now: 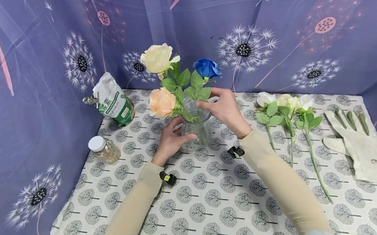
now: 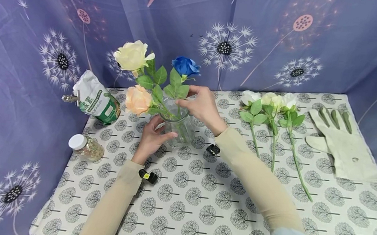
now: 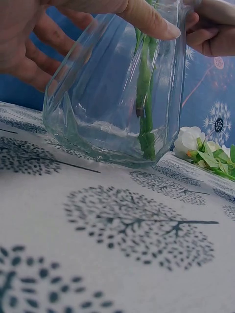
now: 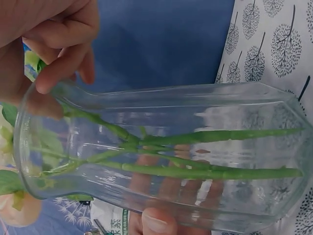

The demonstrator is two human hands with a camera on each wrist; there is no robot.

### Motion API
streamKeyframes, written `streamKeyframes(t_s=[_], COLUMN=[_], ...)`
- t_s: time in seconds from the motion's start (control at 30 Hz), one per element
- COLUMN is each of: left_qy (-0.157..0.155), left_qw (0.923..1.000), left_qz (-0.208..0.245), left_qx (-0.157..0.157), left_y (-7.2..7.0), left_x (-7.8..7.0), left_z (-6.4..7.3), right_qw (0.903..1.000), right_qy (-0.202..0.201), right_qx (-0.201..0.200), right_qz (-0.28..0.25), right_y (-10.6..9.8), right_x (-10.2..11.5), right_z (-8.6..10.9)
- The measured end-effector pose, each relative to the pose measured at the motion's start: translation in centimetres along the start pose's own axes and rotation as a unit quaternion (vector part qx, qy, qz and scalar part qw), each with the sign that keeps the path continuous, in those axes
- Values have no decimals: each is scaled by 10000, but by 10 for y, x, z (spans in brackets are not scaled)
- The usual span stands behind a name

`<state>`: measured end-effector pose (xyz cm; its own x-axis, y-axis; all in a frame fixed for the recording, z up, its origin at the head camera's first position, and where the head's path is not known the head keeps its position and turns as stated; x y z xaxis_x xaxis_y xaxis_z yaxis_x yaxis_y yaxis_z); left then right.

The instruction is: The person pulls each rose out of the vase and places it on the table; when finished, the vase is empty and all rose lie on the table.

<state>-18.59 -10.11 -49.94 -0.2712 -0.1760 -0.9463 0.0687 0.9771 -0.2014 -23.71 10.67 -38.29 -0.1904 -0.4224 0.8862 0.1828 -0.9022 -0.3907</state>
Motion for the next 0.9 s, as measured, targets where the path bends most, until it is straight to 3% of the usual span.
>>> streamKeyframes(t_s=[0.53, 0.9], left_qy=[146, 128], left_qw=[9999, 9999], left_qz=[-48, -55], left_qx=[-36, -21], left_y=[1, 1], left_x=[-2, -1], left_z=[0, 1], right_qw=[9989, 9962], right_qy=[-161, -523], right_qx=[101, -298], right_qz=[-438, -634], right_y=[4, 1], right_x=[-2, -1], right_z=[-7, -5])
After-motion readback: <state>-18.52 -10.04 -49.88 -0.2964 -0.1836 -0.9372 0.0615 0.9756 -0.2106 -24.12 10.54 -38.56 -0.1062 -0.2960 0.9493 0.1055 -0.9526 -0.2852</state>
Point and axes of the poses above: each hand's wrist, its own z-axis away from the middle knuckle, its own y-axis out of the palm, x = y × z, the point moved 2 cm from there along -z, towards the middle knuckle, and after that the axes turned 13 degrees about y, right-handed, at the moved point
